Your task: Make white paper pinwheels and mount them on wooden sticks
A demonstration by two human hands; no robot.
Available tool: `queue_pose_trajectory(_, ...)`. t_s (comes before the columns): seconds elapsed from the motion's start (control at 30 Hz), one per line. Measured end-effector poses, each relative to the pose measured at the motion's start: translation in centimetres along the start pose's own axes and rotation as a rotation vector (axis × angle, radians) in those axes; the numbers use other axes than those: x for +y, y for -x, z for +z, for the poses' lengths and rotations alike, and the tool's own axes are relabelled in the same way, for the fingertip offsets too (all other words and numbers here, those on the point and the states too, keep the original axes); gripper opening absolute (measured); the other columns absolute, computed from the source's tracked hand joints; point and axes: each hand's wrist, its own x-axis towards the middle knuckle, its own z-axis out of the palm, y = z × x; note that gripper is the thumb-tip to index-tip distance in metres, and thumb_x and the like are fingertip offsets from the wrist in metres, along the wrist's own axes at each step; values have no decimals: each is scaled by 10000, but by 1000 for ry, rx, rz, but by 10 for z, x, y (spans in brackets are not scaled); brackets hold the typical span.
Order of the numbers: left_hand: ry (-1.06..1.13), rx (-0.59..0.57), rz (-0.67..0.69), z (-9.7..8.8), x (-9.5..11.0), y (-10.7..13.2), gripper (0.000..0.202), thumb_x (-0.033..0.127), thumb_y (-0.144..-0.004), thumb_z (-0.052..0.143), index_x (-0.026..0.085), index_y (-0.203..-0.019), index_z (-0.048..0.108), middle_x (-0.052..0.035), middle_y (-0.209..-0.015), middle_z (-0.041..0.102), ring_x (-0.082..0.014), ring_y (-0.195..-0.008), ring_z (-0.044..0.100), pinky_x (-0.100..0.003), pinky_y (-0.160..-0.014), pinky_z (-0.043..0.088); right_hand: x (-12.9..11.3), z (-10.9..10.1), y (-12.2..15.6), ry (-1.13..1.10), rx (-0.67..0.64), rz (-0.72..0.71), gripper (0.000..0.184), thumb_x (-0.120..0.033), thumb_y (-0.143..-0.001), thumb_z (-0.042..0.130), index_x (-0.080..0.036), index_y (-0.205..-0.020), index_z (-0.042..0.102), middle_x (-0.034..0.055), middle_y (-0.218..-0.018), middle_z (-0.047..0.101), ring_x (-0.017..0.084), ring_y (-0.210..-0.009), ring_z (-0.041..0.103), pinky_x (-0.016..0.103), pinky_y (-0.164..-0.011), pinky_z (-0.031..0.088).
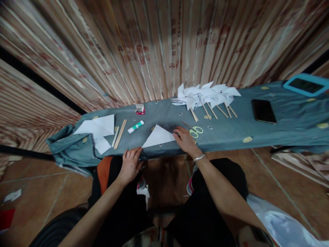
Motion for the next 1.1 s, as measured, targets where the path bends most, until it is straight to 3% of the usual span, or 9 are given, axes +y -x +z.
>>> queue_pose_trajectory(0.07,20,27,-21,2,1,0,520,149,-868,523,114,-1384,471,-172,-1363,573,-318,-1261,504,-563,-1122,298,-4,3,-6,-61,-36,12,292,-330,-901,531,-183,-1087,702,147,-1278,642,287,-1187,596,477,-1060,426)
queue_pose_trajectory(0.17,55,51,-36,3,2,-1,501,139,-868,520,124,-1367,487,-162,-1341,590,-310,-1251,515,-554,-1123,300,-9,8,-16,-170,-94,44,220,-280,-792,657,-200,-985,727,130,-1289,639,291,-1203,592,475,-1063,416)
queue_pose_trajectory(0.33,195,80,-75,2,0,-2,444,167,-893,501,150,-1335,525,-153,-1308,612,-297,-1242,529,-558,-1127,296,-11,9,-25,-373,-127,130,96,-194,-697,672,-204,-783,712,98,-1278,655,277,-1219,587,458,-1077,392)
queue_pose_trajectory(0.5,557,169,-244,4,-7,-5,444,360,-932,503,184,-1339,538,-144,-1348,601,-289,-1282,520,-536,-1132,318,-15,1,-27,-500,-124,165,90,-197,-661,681,-214,-736,725,69,-1315,638,271,-1228,580,444,-1082,383)
queue_pose_trajectory(0.67,988,209,-454,-6,-4,-26,684,556,-830,624,167,-1383,524,-163,-1453,524,-306,-1359,472,-487,-1168,298,-21,-10,-27,-585,-101,134,116,-191,-643,673,-216,-734,740,74,-1344,619,272,-1288,534,438,-1127,323)
queue_pose_trajectory(0.73,1189,160,-494,-12,1,-40,766,623,-749,679,160,-1349,563,-165,-1387,588,-318,-1297,538,-474,-1126,367,-23,-14,-26,-604,-109,134,115,-201,-639,678,-220,-734,741,72,-1356,612,271,-1278,542,439,-1132,319)
queue_pose_trajectory(0.83,1373,58,-543,-19,8,-61,780,662,-599,770,120,-1153,693,-155,-1137,730,-328,-1145,642,-444,-1038,457,-24,-19,-26,-631,-116,137,96,-232,-645,694,-221,-729,741,74,-1371,601,268,-1265,551,436,-1130,325)
queue_pose_trajectory(1.0,1470,-180,-534,-20,19,-87,586,602,-529,826,135,-878,765,-110,-886,773,-275,-854,719,-361,-785,558,-24,-23,-27,-667,-74,139,89,-243,-656,709,-224,-736,744,67,-1360,609,263,-1293,529,433,-1141,312)
queue_pose_trajectory(1.1,1496,-271,-566,-14,24,-94,479,512,-509,860,138,-795,770,-110,-791,767,-232,-694,704,-307,-617,540,-23,-25,-29,-646,-56,137,83,-257,-685,715,-224,-757,741,64,-1371,602,261,-1309,517,439,-1143,313)
